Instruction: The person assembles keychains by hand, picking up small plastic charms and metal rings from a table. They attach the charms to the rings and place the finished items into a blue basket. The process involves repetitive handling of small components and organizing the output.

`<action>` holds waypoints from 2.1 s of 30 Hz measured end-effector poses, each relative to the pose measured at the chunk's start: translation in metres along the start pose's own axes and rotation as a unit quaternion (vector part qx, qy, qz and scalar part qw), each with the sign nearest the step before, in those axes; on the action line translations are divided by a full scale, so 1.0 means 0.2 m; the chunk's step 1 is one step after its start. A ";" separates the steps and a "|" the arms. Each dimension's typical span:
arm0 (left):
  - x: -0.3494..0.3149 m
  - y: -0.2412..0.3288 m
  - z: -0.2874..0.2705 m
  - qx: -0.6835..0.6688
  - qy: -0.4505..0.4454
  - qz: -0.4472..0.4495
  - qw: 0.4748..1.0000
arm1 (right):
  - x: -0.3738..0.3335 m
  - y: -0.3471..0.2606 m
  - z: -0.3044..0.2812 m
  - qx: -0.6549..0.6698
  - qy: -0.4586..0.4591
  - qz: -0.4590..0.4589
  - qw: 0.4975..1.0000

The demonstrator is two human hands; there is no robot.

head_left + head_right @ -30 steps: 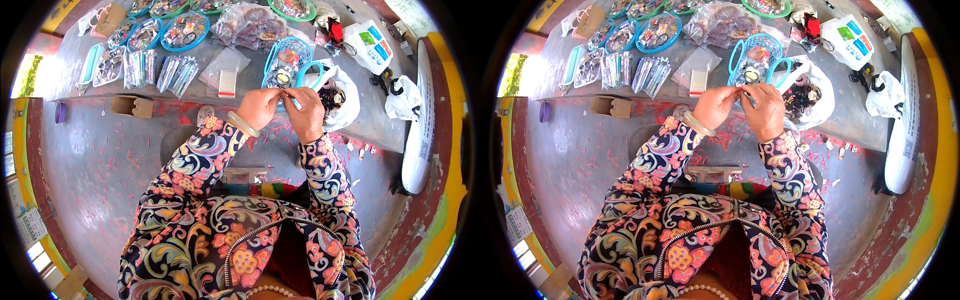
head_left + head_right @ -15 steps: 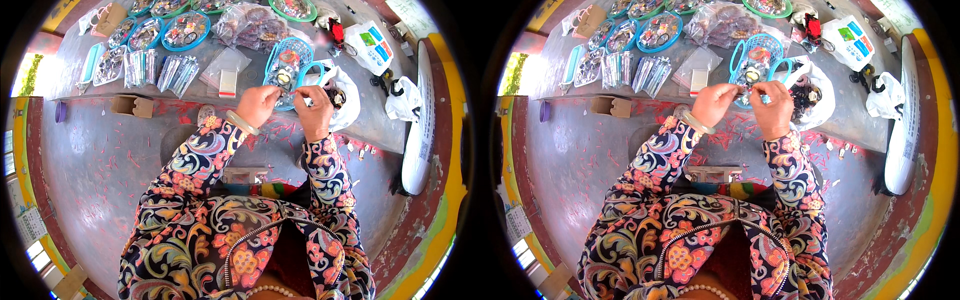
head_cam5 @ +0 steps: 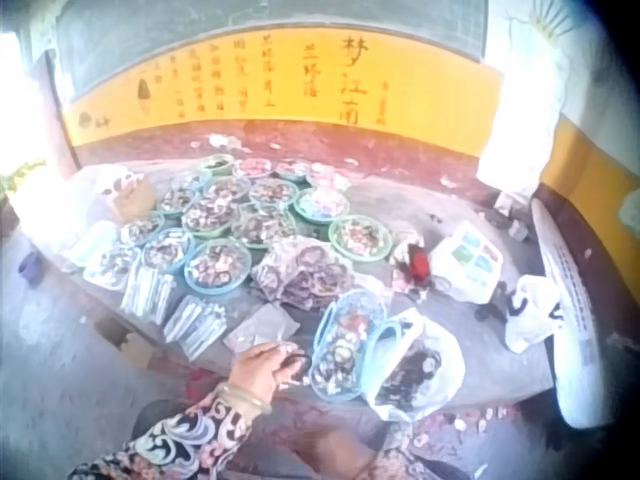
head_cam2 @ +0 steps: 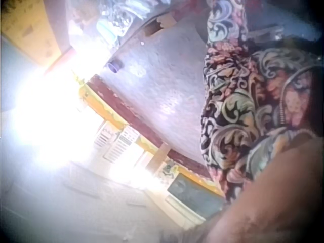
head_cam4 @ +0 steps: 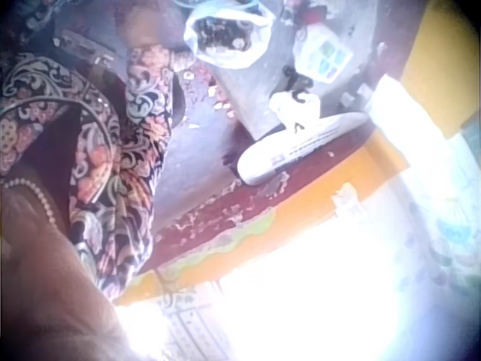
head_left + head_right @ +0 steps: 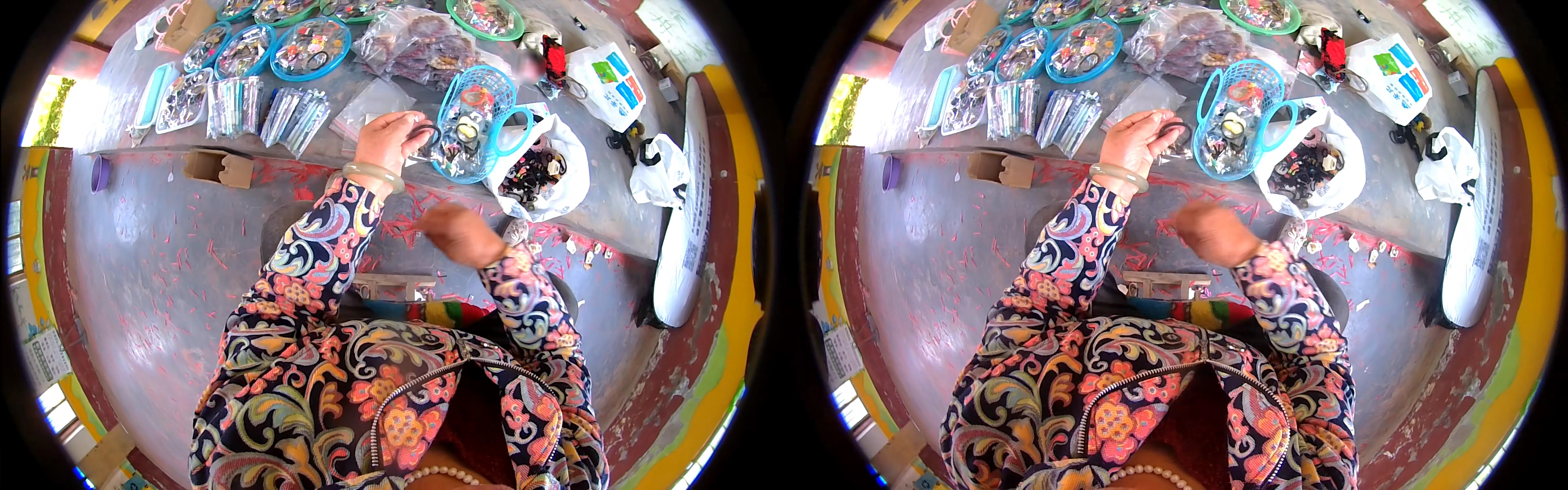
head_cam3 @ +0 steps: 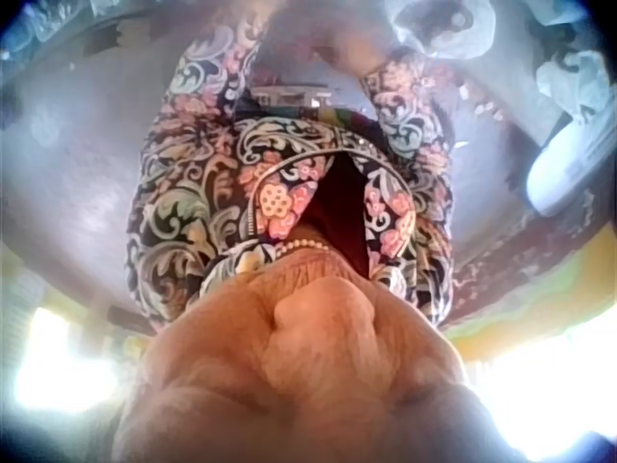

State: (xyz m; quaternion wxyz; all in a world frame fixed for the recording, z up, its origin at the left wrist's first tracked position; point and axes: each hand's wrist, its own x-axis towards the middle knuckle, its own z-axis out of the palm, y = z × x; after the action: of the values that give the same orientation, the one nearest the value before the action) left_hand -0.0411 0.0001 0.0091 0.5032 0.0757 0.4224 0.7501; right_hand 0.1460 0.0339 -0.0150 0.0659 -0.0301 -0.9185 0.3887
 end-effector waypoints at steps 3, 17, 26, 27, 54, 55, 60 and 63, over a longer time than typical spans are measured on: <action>0.01 0.00 -0.03 -0.007 -0.011 -0.014 1.000 | -0.07 0.08 0.15 -0.171 -0.072 0.090 0.979; -0.06 -0.03 0.04 0.016 -0.128 -0.095 0.987 | 0.05 0.02 -0.30 0.429 0.366 0.247 0.788; -0.02 0.04 0.00 0.033 -0.045 0.022 0.998 | -0.03 -0.01 -0.35 0.447 0.282 0.193 0.827; -0.02 0.06 -0.01 0.033 -0.032 0.028 0.999 | -0.04 -0.01 -0.34 0.492 0.231 0.133 0.829; -0.02 0.05 0.00 -0.036 -0.144 -0.111 0.983 | 0.01 0.06 -0.26 0.471 0.306 0.262 0.785; -0.02 0.05 0.00 -0.036 -0.144 -0.110 0.983 | 0.01 0.06 -0.26 0.468 0.308 0.261 0.786; -0.02 0.05 0.00 -0.043 -0.151 -0.106 0.982 | 0.04 0.04 -0.25 0.426 0.336 0.259 0.799; -0.02 0.04 0.00 -0.043 -0.150 -0.108 0.982 | 0.04 0.06 -0.22 0.390 0.334 0.261 0.818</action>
State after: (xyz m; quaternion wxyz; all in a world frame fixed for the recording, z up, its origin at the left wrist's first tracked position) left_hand -0.0454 -0.0054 0.0165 0.6417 0.1196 0.3148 0.6891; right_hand 0.1438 0.0738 0.0081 0.2707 -0.3683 -0.5697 0.6830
